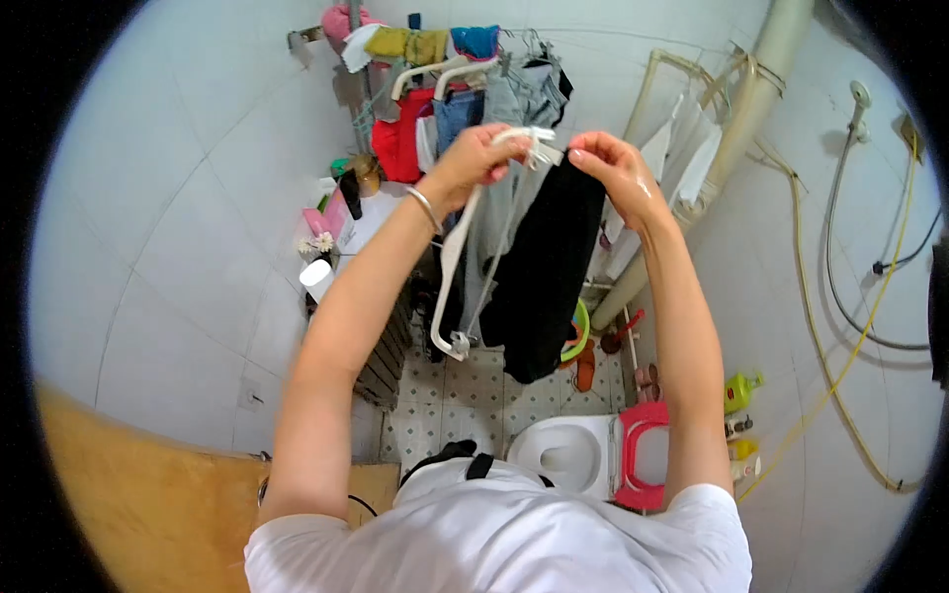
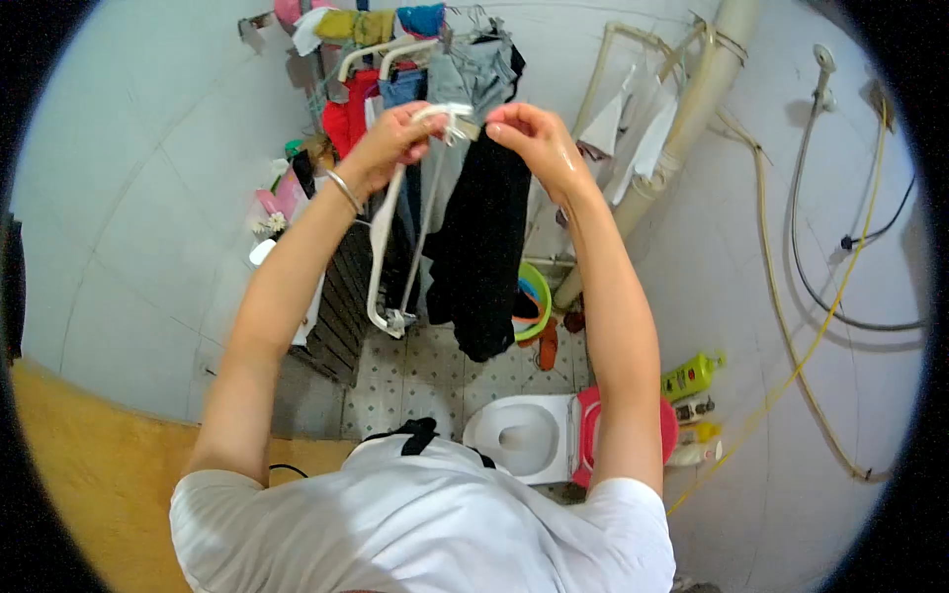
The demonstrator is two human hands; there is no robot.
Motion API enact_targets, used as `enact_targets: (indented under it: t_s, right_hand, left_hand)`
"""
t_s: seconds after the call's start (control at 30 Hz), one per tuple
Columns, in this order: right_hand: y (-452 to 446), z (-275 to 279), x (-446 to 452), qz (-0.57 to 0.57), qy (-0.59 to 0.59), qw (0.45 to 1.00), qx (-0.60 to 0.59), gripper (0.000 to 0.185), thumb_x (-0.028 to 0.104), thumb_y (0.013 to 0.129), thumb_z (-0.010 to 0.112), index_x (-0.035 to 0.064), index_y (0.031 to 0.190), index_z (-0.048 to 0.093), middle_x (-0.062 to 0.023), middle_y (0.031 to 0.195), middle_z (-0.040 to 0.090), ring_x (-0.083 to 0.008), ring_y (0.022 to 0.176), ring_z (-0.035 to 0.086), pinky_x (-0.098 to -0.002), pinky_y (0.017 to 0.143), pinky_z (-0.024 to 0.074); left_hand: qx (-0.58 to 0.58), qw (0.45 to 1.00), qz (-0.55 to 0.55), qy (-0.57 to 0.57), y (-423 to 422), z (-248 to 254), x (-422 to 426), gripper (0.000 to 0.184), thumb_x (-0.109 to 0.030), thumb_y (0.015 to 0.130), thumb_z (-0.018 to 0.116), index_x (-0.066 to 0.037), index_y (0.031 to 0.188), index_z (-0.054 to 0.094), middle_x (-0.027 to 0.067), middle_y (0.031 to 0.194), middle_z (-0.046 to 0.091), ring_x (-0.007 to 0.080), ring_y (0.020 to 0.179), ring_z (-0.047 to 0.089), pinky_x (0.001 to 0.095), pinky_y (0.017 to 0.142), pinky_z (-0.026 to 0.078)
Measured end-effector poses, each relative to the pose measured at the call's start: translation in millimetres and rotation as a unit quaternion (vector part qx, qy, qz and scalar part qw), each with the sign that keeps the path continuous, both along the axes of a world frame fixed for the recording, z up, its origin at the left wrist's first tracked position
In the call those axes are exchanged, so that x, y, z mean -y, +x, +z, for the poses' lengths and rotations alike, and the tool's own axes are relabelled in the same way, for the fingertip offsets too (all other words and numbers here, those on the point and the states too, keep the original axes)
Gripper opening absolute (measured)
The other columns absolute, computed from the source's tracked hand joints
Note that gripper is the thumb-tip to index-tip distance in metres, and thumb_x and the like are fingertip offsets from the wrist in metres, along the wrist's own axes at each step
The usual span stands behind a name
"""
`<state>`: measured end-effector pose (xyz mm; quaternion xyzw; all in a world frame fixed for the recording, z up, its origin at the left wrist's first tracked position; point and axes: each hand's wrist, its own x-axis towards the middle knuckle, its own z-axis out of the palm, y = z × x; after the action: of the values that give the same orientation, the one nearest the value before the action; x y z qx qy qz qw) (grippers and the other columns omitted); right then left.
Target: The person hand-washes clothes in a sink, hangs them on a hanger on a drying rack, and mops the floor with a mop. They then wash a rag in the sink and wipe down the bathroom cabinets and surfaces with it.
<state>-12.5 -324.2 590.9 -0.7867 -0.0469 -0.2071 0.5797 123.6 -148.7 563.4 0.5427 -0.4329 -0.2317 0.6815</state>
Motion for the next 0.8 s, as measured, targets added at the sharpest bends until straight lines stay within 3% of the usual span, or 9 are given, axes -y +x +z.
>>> enact_targets:
  t_s: [0.2, 0.27, 0.4, 0.47, 0.5, 0.53, 0.6, 0.67, 0.8]
  right_hand:
    - [1.2, -2.0, -5.1, 0.036, 0.099, 0.994, -0.018, 0.015, 0.014, 0.083, 0.063, 0.0068, 0.094, 0.057, 0.0024, 0.085, 0.055, -0.0057, 0.08, 0.049, -0.0188, 0.073, 0.0377]
    - [-1.0, -1.4, -5.9, 0.026, 0.018, 0.999, -0.019, 0.018, 0.015, 0.084, 0.063, 0.0077, 0.097, 0.052, 0.0026, 0.088, 0.052, -0.0056, 0.082, 0.046, -0.0188, 0.073, 0.0362]
    - [-4.5, -3.8, -11.6, 0.026, -0.095, 0.993, -0.072, 0.028, 0.025, 0.086, 0.061, 0.0063, 0.102, 0.048, 0.001, 0.085, 0.05, -0.007, 0.079, 0.043, -0.0208, 0.068, 0.0352]
    - [-11.2, -1.1, -16.1, 0.025, -0.17, 0.98, -0.098, 0.033, 0.032, 0.086, 0.059, 0.0042, 0.1, 0.049, 0.0002, 0.081, 0.05, -0.0077, 0.076, 0.043, -0.0221, 0.067, 0.0359]
    - [-11.4, -2.3, -15.9, 0.005, -0.197, 0.973, -0.121, 0.033, 0.033, 0.087, 0.058, 0.0055, 0.103, 0.049, 0.0016, 0.082, 0.05, -0.0081, 0.077, 0.043, -0.0223, 0.068, 0.0357]
    - [-12.1, -4.0, -17.0, -0.014, -0.222, 0.964, -0.144, 0.033, 0.033, 0.088, 0.056, 0.0068, 0.107, 0.05, 0.003, 0.084, 0.05, -0.0084, 0.078, 0.043, -0.0226, 0.069, 0.0354]
    - [-14.7, -4.4, -17.0, -0.041, -0.193, 0.974, -0.11, 0.031, 0.032, 0.089, 0.055, 0.007, 0.106, 0.053, 0.0032, 0.082, 0.05, -0.0077, 0.077, 0.043, -0.0222, 0.068, 0.0354]
    - [-11.4, -14.9, 2.6, -0.095, -0.123, 0.987, 0.048, 0.031, 0.031, 0.087, 0.057, 0.0056, 0.104, 0.053, 0.0033, 0.076, 0.049, -0.007, 0.069, 0.042, -0.0219, 0.061, 0.0345]
    - [-21.2, -4.0, 3.9, -0.14, -0.036, 0.982, 0.122, 0.028, 0.029, 0.089, 0.055, 0.0052, 0.103, 0.055, 0.0039, 0.08, 0.05, -0.0059, 0.072, 0.042, -0.021, 0.064, 0.0343]
  left_hand:
    - [0.059, 0.998, -0.001, 0.015, -13.3, 3.9, 2.8, 0.02, -0.028, 0.086, 0.06, -0.009, 0.088, 0.058, -0.0055, 0.071, 0.051, 0.0011, 0.052, 0.038, 0.0158, 0.043, 0.026]
    - [0.13, 0.991, -0.016, 0.023, -11.4, 4.5, 4.0, 0.021, -0.028, 0.088, 0.058, -0.008, 0.091, 0.056, -0.0061, 0.069, 0.047, 0.0017, 0.052, 0.037, 0.0164, 0.046, 0.028]
    - [0.128, 0.987, -0.065, 0.064, -16.2, 5.8, 9.6, 0.026, -0.029, 0.088, 0.057, -0.008, 0.1, 0.049, -0.0051, 0.073, 0.045, 0.0027, 0.056, 0.037, 0.0179, 0.049, 0.031]
    - [0.131, 0.991, -0.019, 0.018, -22.7, 6.6, 16.8, 0.035, -0.034, 0.089, 0.054, -0.009, 0.109, 0.042, -0.0033, 0.08, 0.044, 0.0034, 0.061, 0.037, 0.0182, 0.052, 0.031]
    - [0.19, 0.982, 0.0, 0.012, -22.4, 8.0, 16.8, 0.043, -0.04, 0.089, 0.051, -0.007, 0.113, 0.037, 0.0005, 0.086, 0.046, 0.0071, 0.069, 0.046, 0.0204, 0.06, 0.039]
    - [0.188, 0.982, 0.0, 0.012, -18.4, 7.0, 17.2, 0.043, -0.04, 0.089, 0.051, -0.007, 0.113, 0.037, 0.0005, 0.086, 0.046, 0.0071, 0.069, 0.046, 0.0204, 0.06, 0.039]
    - [0.175, 0.971, 0.062, -0.15, -5.1, 8.4, 13.9, 0.038, -0.036, 0.091, 0.045, -0.004, 0.112, 0.04, 0.0042, 0.09, 0.049, 0.0125, 0.083, 0.053, 0.025, 0.073, 0.046]
    - [0.243, 0.908, 0.241, -0.241, 5.0, 21.1, -30.7, 0.028, -0.024, 0.091, 0.043, -0.002, 0.109, 0.044, 0.0069, 0.094, 0.051, 0.0169, 0.097, 0.053, 0.03, 0.084, 0.046]
    - [0.089, 0.682, 0.603, -0.404, 2.4, -25.8, -94.8, 0.021, -0.021, 0.093, 0.043, -0.003, 0.102, 0.047, 0.0064, 0.098, 0.051, 0.0134, 0.085, 0.05, 0.0263, 0.075, 0.042]
